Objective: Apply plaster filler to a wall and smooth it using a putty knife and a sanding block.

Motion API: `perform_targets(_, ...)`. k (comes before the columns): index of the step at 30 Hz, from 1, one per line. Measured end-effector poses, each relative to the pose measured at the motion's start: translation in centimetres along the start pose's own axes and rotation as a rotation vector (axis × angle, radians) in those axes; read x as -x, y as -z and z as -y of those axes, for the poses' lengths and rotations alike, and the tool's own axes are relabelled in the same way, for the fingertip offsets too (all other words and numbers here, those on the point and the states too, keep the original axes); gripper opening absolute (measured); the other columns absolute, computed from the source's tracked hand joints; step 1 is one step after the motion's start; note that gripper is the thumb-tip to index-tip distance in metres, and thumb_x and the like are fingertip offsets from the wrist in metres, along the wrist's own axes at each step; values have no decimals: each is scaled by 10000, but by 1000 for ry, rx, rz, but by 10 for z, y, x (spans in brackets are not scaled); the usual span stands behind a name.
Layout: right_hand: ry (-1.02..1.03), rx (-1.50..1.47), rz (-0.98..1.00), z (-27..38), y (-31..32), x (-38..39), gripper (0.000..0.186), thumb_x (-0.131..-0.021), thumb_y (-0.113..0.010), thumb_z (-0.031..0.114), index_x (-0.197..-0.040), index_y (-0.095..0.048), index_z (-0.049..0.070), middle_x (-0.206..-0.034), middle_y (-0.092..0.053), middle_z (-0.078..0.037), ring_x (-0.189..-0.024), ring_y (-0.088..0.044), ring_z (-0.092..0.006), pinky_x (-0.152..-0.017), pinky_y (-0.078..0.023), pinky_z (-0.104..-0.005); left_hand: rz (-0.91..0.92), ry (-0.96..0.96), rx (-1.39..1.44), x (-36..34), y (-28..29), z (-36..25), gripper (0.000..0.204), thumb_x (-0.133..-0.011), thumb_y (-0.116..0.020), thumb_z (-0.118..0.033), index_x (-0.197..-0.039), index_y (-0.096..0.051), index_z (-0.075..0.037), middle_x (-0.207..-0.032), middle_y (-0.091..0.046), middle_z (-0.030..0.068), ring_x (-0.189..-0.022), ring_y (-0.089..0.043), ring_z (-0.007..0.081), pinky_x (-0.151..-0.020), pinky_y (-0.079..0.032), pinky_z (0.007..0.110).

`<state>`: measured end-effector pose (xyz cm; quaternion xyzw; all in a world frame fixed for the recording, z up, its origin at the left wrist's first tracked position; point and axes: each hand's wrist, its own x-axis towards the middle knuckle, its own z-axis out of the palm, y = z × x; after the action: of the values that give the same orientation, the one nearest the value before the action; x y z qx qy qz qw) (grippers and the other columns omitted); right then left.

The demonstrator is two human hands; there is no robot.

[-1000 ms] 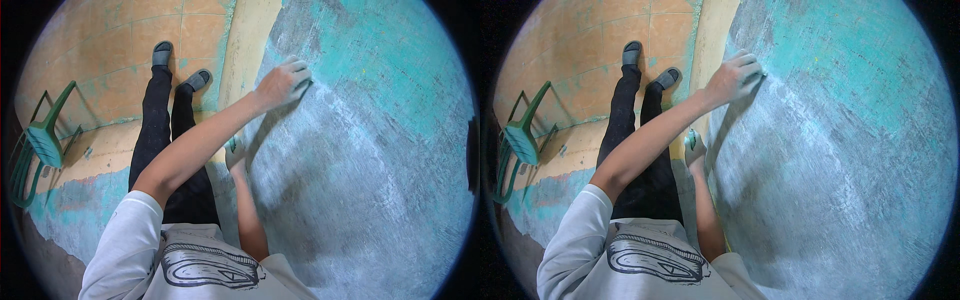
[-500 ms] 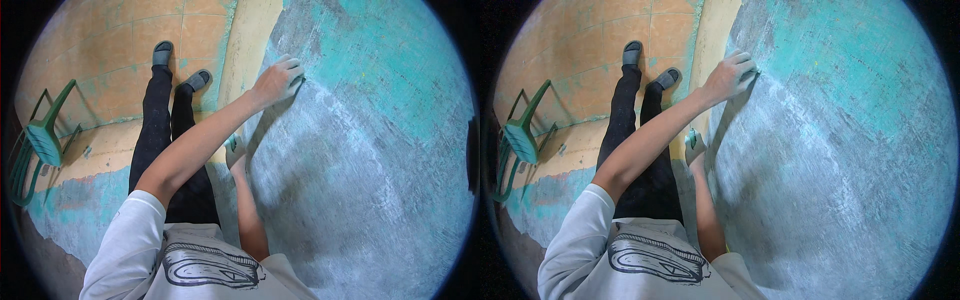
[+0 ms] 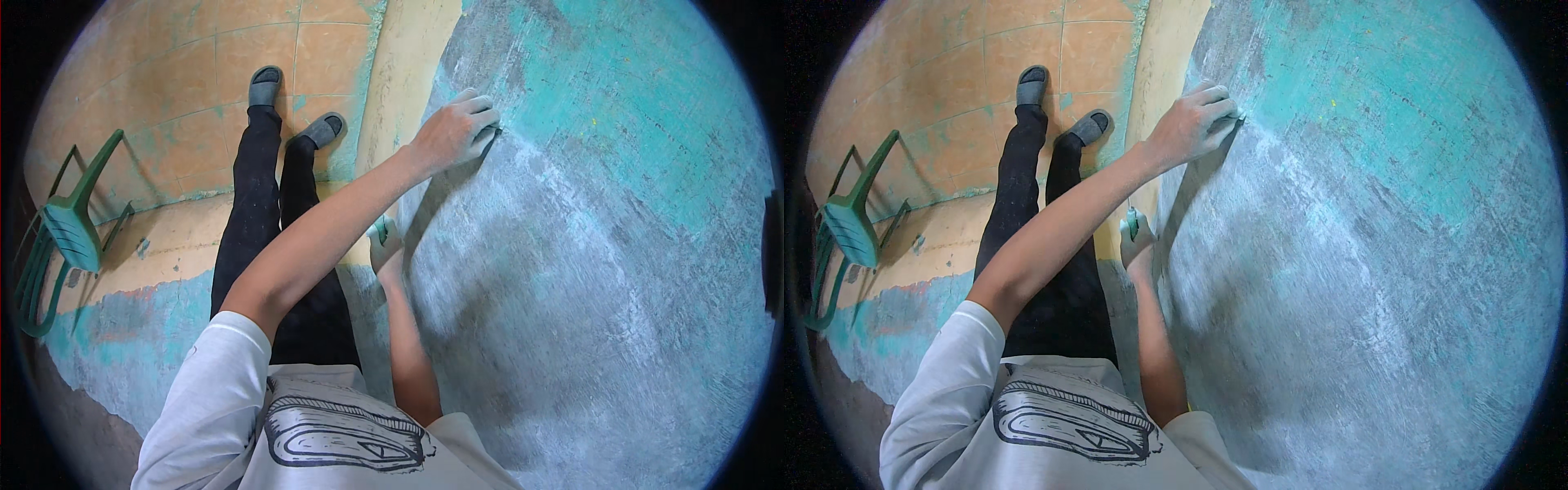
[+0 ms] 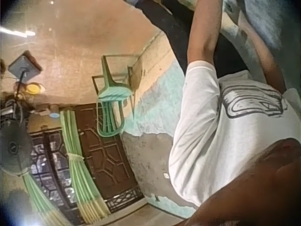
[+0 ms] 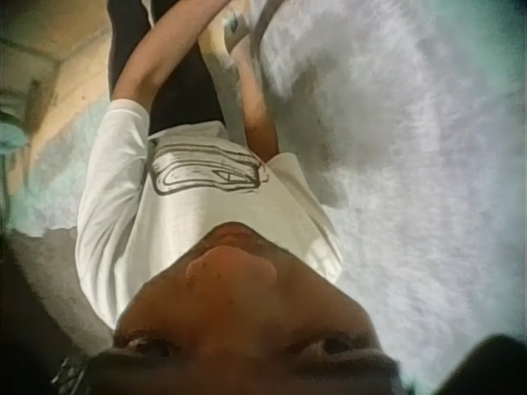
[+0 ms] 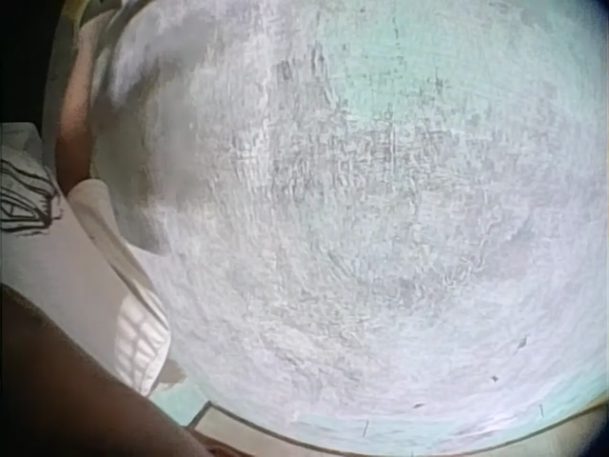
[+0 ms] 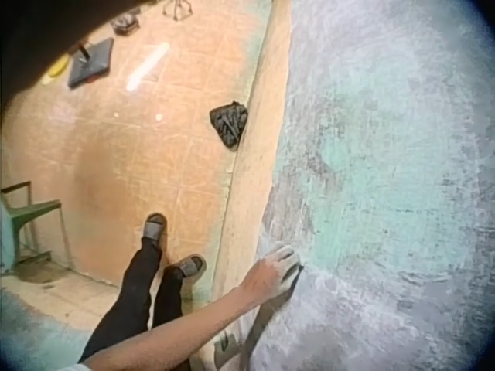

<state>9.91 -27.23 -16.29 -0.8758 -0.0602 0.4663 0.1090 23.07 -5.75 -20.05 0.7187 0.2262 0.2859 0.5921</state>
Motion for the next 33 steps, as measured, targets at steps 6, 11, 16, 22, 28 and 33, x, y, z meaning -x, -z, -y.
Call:
perform_targets(6,105,81,-85,-6,-2,-1,273,-925,-527,216,-1052,-554,-25,-858,-599,-240,-799,-588,-398,-729,-451,-439,13,-9,83,2,-4,-11,137,-789,-686,-87,-888,-625,-13,-905,-589,110,-904,-581,291,-783,-510,384)
perform_targets(11,42,-37,-39,-1,-1,1,317,-928,-531,234,-1087,-558,-39,-921,-622,-239,-848,-609,-387,-759,-465,-431,55,22,18,1,-3,-9,137,-779,-690,-79,-875,-618,-11,-896,-585,113,-901,-580,293,-777,-507,386)
perform_targets(16,80,-45,-23,4,-4,-1,287,-932,-527,214,-1064,-558,-39,-879,-602,-246,-804,-599,-375,-721,-450,-443,8,30,-10,11,-1,11,141,-782,-686,-82,-893,-619,-27,-914,-588,110,-909,-583,296,-786,-511,387)
perform_targets(22,37,67,-46,-9,4,-1,300,-930,-528,209,-1095,-559,-39,-910,-611,-270,-839,-598,-415,-734,-451,-457,42,6,92,4,-7,-19,127,-792,-673,-86,-888,-617,-25,-897,-590,112,-908,-585,296,-776,-511,389)
perform_targets(28,41,26,-42,-4,1,0,312,-932,-529,222,-1099,-558,-40,-947,-615,-275,-886,-603,-428,-754,-459,-458,3,64,55,1,-6,-13,119,-779,-670,-76,-867,-618,-17,-858,-585,113,-862,-580,293,-765,-508,385)
perform_targets(33,62,-1,-26,0,0,-1,329,-936,-525,235,-1114,-557,-41,-960,-617,-278,-905,-606,-430,-762,-461,-464,-6,79,-14,2,-2,-3,131,-770,-677,-68,-869,-617,-7,-867,-581,108,-871,-577,294,-763,-510,385)
